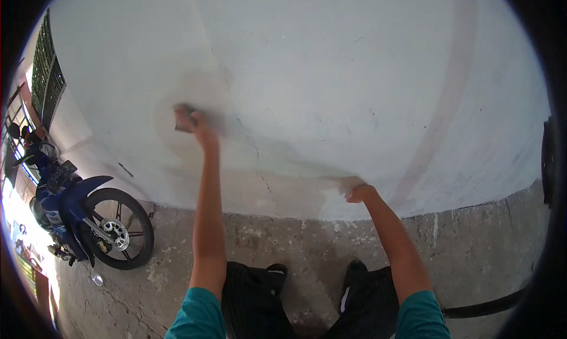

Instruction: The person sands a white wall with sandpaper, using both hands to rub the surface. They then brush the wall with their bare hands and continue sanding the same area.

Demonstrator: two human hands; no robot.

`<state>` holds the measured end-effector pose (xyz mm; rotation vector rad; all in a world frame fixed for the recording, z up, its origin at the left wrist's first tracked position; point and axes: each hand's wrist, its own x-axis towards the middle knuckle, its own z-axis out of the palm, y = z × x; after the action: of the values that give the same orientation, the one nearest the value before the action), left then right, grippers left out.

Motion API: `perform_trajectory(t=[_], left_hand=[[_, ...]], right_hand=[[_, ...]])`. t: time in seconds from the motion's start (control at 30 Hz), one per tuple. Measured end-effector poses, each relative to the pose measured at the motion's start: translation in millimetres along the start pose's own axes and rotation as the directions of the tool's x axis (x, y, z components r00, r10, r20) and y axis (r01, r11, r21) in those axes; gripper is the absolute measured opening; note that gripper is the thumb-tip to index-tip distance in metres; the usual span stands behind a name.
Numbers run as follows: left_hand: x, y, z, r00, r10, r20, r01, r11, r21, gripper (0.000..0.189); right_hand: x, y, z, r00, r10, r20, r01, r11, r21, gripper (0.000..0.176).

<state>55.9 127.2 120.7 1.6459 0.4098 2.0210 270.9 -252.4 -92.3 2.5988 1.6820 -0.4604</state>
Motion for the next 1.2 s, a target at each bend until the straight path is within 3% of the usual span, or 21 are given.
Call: perform_trajectory(t=[0.07,0.13,0.17,0.33,0.4,0.47,0.5,0.57,0.6,0.63,0.67,0.77,0.8,0.87,0.97,1.0,1.07,1.1,1.13,1.17,1.2], left_hand=[[-21.6,30.8,21.4,0.970,0.155,0.187,-0.177,0.979,0.106,0.058],[-55.5,51.0,29.7,0.846,0.336,0.413,-0.442,0.877,0.191,0.063],[-74.0,57.6,30.2,0.802,0.322,0.504,-0.496,0.829,0.259,0.066],[-126.6,5.0,-3.9,0.411,0.411,0.814,-0.752,0.658,0.047,0.049],[-143.4,-31.9,-33.9,0.407,0.280,0.869,-0.727,0.675,0.123,0.052],[-167.2,-73.5,-64.2,0.742,0.012,0.670,-0.485,0.699,0.525,0.061],[-163.9,-70.2,-60.1,0.742,0.016,0.670,-0.487,0.700,0.522,0.061],[-152.8,-65.8,-49.0,0.921,-0.076,0.381,-0.124,0.872,0.474,0.069],[-141.4,-67.7,-38.1,0.920,-0.075,0.384,-0.127,0.871,0.474,0.069],[-124.4,-71.0,-22.1,0.985,-0.141,0.099,0.110,0.956,0.271,0.070],[-110.4,-73.2,-9.5,0.947,-0.273,-0.169,0.276,0.961,-0.010,0.071],[-71.0,-68.9,-9.2,0.937,-0.309,-0.164,0.319,0.947,0.042,0.072],[-59.6,-62.6,-4.5,0.939,-0.305,-0.160,0.315,0.948,0.041,0.072],[-36.6,-44.4,4.3,0.968,-0.230,-0.095,0.204,0.952,-0.227,0.077],[-22.9,20.6,27.1,0.993,-0.095,-0.067,0.074,0.963,-0.260,0.075],[-26.5,31.8,28.5,0.993,-0.096,-0.063,0.076,0.963,-0.258,0.075],[-36.5,47.2,31.1,0.966,0.134,0.222,-0.182,0.960,0.212,0.072],[-46.6,52.0,34.4,0.966,0.134,0.221,-0.182,0.960,0.213,0.072],[-60.0,55.4,36.7,0.893,0.307,0.329,-0.378,0.908,0.180,0.068],[-72.8,56.1,36.7,0.779,0.462,0.424,-0.556,0.821,0.126,0.064],[-87.3,51.9,33.7,0.717,0.445,0.536,-0.608,0.776,0.170,0.064]], right_hand=[[-3.3,-0.9,-0.3,0.995,-0.015,-0.094,0.022,0.997,0.070,0.045],[-20.0,-22.3,-29.4,0.998,0.055,0.037,-0.061,0.986,0.158,0.044],[-24.2,-29.4,-37.7,0.994,0.077,0.080,-0.091,0.979,0.183,0.044],[-1.6,-11.3,-10.5,0.997,0.082,0.011,-0.082,0.997,0.014,0.044],[-5.6,-11.6,-11.9,0.999,0.035,-0.024,-0.034,0.999,0.010,0.043],[-5.3,-7.2,-12.5,0.998,-0.008,-0.067,0.008,1.000,0.001,0.042],[-3.8,-5.9,-12.4,1.000,-0.022,-0.022,0.021,0.999,-0.043,0.048],[-1.1,-3.3,-11.4,0.999,-0.034,0.021,0.035,0.996,-0.082,0.053],[-5.2,-10.8,-20.8,0.997,0.014,0.076,-0.008,0.997,-0.070,0.054],[-8.6,-15.1,-26.5,0.989,0.061,0.132,-0.053,0.997,-0.062,0.054],[-9.2,-13.3,-23.8,0.989,0.065,0.131,-0.057,0.997,-0.061,0.054],[-6.5,-3.3,-5.0,0.998,0.047,-0.046,-0.046,0.999,0.009,0.053],[-3.2,1.8,0.6,0.997,0.048,-0.063,-0.047,0.999,0.022,0.054],[-1.6,3.6,-0.3,0.995,0.050,-0.082,-0.047,0.998,0.039,0.055],[-19.9,-9.2,-27.9,1.000,-0.014,0.024,0.013,0.999,0.038,0.054],[-32.6,-24.3,-45.4,0.994,0.088,0.064,-0.094,0.991,0.100,0.052],[-22.4,-17.5,-32.8,0.977,0.184,0.110,-0.199,0.967,0.156,0.050],[7.9,9.3,1.6,0.998,0.066,0.003,-0.066,0.992,0.103,0.051],[24.7,24.6,20.2,0.994,-0.060,-0.096,0.064,0.997,0.035,0.052],[14.9,15.1,8.9,0.994,-0.061,-0.094,0.064,0.997,0.031,0.052],[-4.8,-4.4,-12.8,0.999,0.040,-0.031,-0.038,0.998,0.056,0.052]])
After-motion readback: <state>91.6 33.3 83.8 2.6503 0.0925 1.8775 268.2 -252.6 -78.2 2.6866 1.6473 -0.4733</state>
